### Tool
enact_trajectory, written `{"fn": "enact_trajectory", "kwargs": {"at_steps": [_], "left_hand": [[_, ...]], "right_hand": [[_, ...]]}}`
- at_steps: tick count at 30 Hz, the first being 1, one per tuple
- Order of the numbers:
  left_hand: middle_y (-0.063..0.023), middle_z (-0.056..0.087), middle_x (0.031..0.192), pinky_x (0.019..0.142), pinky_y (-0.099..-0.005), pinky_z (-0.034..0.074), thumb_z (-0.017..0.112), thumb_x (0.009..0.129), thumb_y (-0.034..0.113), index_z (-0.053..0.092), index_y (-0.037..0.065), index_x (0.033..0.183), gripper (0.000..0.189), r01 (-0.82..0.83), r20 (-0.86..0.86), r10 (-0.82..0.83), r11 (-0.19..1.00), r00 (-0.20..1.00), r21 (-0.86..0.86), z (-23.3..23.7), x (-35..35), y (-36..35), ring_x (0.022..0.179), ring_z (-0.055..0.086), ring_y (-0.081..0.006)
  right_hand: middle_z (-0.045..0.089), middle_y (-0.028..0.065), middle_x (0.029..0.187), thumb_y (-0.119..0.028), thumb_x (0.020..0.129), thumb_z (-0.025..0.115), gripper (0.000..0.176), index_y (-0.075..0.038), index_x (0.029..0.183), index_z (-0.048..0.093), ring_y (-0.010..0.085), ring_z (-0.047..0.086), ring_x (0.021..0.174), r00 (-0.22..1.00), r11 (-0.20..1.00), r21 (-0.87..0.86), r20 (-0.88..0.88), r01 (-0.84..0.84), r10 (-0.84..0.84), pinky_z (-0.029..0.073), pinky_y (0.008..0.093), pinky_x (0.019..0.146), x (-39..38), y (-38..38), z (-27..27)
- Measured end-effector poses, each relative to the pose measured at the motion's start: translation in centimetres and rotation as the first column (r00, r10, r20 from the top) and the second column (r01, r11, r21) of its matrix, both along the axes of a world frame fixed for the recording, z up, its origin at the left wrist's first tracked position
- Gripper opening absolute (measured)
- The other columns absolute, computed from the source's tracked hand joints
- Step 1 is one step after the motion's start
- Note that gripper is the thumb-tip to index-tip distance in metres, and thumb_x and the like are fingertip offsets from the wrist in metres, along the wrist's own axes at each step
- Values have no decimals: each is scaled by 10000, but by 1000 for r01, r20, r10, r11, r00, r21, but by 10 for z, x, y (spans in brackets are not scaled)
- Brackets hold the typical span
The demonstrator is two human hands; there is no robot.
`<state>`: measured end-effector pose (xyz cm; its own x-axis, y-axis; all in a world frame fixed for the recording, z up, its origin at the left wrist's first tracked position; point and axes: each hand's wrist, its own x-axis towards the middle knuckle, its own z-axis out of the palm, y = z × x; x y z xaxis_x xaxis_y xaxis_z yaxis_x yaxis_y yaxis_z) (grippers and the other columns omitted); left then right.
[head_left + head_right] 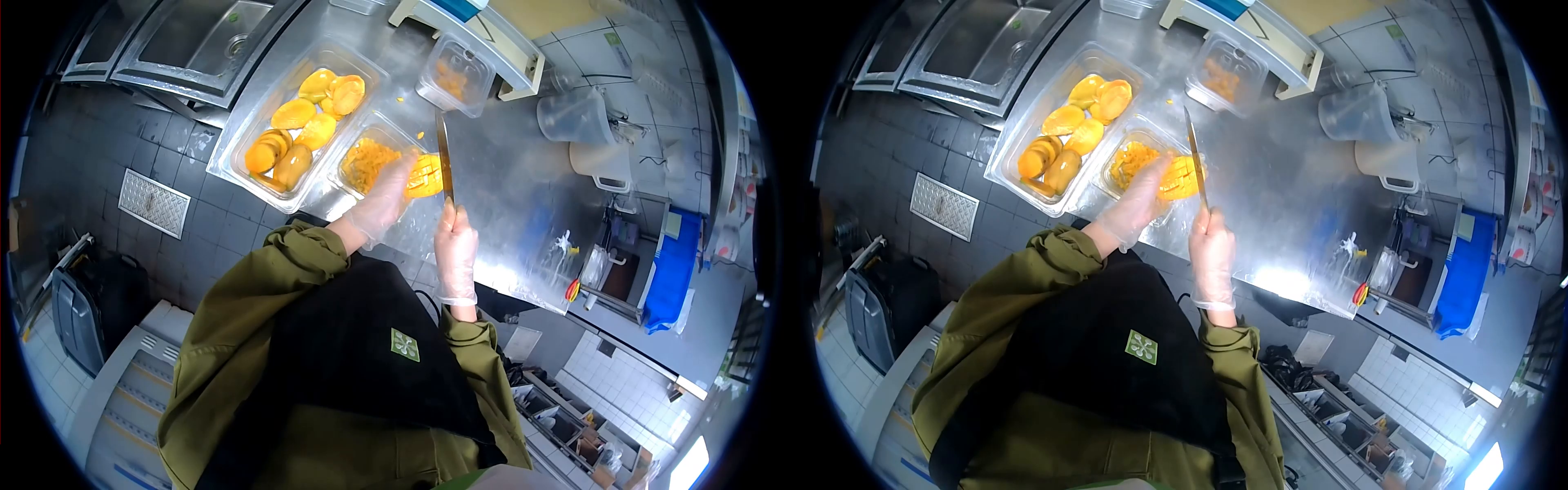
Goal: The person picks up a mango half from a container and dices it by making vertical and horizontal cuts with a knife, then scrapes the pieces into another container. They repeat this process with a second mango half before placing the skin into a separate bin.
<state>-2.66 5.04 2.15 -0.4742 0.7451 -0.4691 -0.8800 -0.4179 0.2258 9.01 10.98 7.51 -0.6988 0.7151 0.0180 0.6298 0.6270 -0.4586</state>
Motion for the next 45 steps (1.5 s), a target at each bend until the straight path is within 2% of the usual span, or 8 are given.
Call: {"fn": "enact_trajectory", "kwargs": {"at_steps": [10,20,26,31,34,37,41,45], "left_hand": [[-108,578,1045,863,-311,443,392,938,259,483,3,1109,321,101,-171,-94,994,981,30,11,0,-3,958,568,-182],[-70,597,962,786,-272,463,497,905,274,525,19,1051,295,81,3,-81,996,997,26,0,-6,3,872,581,-132],[-84,586,1029,847,-281,450,407,939,306,509,6,1099,355,124,-259,-120,992,958,-2,11,-4,3,938,570,-144],[-56,590,985,790,-258,459,445,929,305,533,17,1055,326,142,-241,-138,990,961,-2,6,-5,-1,888,572,-123],[-68,593,994,801,-265,461,414,941,301,526,2,1068,344,110,-233,-102,994,967,23,15,-11,-2,895,576,-138],[-91,580,1051,855,-282,443,346,960,294,504,-5,1122,375,91,-201,-84,996,976,25,16,-15,-5,946,565,-161],[-100,542,1142,912,-297,411,287,970,291,481,11,1174,397,118,-275,-111,993,955,9,24,-16,-15,1013,537,-175],[-81,521,1150,883,-277,416,397,941,289,464,9,1186,378,146,-412,-179,983,893,-110,27,-22,-26,1016,520,-149]], "right_hand": [[563,234,615,-232,879,454,231,-35,768,500,430,555,588,993,998,61,115,-12,5,446,507,523,-3,1,-11],[524,248,601,-184,886,466,221,-8,758,506,424,541,577,999,997,-80,-45,12,-16,423,441,477,-1,3,-1],[514,254,601,-191,903,457,237,9,792,520,429,533,569,1000,1000,-3,17,13,-12,419,411,474,0,8,-4],[548,211,574,-203,886,470,231,-8,771,513,382,560,513,997,996,65,60,-56,52,435,437,469,-5,13,-10],[518,86,538,-227,888,504,224,-12,832,533,192,488,415,929,907,-421,-338,-8,-148,393,319,409,-9,15,-27],[433,-32,562,-235,880,542,213,-23,886,542,47,360,440,857,627,-772,-253,101,-449,300,213,392,-27,0,-9],[403,-60,550,-228,857,581,193,-41,887,544,28,339,430,842,510,-860,-246,39,-480,261,199,384,-44,-5,-15],[341,-64,491,-262,876,567,219,-114,769,446,48,297,378,825,350,-937,-184,17,-534,235,214,364,-55,0,-15]]}}
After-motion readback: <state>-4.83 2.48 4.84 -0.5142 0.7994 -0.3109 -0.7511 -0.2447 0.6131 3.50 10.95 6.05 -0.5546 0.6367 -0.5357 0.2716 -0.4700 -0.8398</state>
